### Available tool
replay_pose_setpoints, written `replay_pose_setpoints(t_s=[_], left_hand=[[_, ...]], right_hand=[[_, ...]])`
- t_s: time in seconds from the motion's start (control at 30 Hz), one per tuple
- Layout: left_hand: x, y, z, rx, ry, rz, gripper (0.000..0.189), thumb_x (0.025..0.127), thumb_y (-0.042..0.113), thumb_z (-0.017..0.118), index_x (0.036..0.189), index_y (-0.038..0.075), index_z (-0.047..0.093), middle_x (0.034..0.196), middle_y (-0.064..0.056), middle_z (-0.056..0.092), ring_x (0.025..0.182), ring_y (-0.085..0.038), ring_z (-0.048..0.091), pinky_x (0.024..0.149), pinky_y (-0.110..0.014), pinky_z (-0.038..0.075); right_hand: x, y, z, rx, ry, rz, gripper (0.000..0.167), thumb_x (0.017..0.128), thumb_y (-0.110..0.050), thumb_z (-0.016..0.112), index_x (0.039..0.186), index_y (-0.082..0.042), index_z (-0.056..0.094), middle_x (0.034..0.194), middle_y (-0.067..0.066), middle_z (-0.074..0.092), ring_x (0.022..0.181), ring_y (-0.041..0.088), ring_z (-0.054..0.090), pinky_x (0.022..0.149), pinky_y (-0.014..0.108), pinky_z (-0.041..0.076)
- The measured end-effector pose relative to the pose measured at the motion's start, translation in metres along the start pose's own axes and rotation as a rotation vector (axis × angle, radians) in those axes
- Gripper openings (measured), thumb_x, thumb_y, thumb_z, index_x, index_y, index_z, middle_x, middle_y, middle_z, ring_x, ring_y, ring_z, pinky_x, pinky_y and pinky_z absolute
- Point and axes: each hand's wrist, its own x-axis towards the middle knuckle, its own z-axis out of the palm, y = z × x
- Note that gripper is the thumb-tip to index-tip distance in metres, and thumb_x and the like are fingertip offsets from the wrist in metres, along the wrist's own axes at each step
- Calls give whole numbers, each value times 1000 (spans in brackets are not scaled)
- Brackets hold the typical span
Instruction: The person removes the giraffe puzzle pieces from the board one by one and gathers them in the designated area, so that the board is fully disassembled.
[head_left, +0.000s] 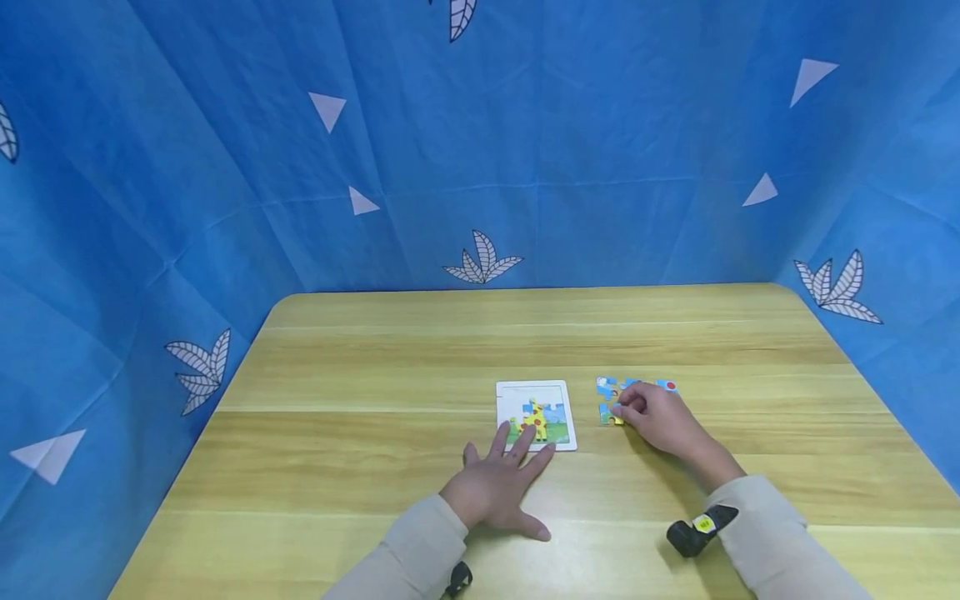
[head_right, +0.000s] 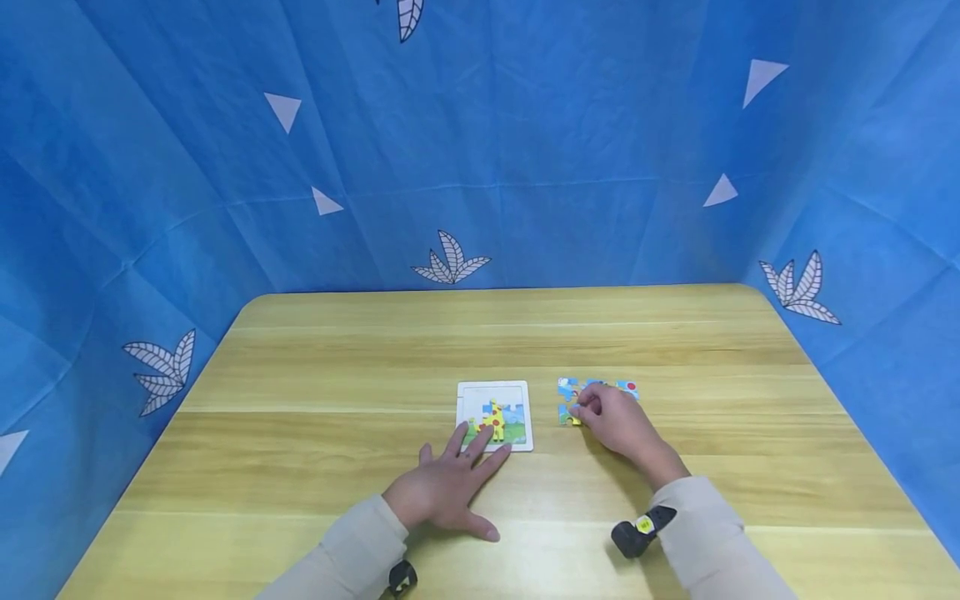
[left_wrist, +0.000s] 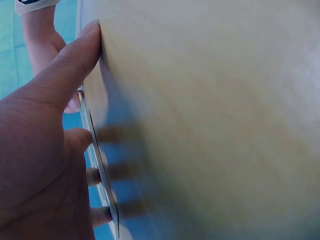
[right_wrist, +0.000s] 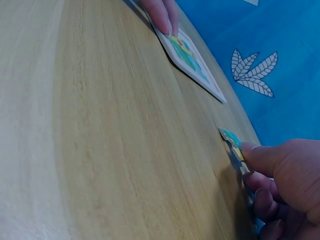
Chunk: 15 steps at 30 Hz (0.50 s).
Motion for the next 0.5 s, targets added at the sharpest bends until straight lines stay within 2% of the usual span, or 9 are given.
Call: replay_pose_setpoints(t_s=[0.5], left_hand=[[1,0,-1,15,-4,-7,106,66,76,60,151,39,8,160,2,-1,145,-33,0,101,-70,21]], right_hand=[[1,1,1,-18,37,12,18,85,-17,69,91,-1,63,71,-2,58,65,11,50,65,31,42]])
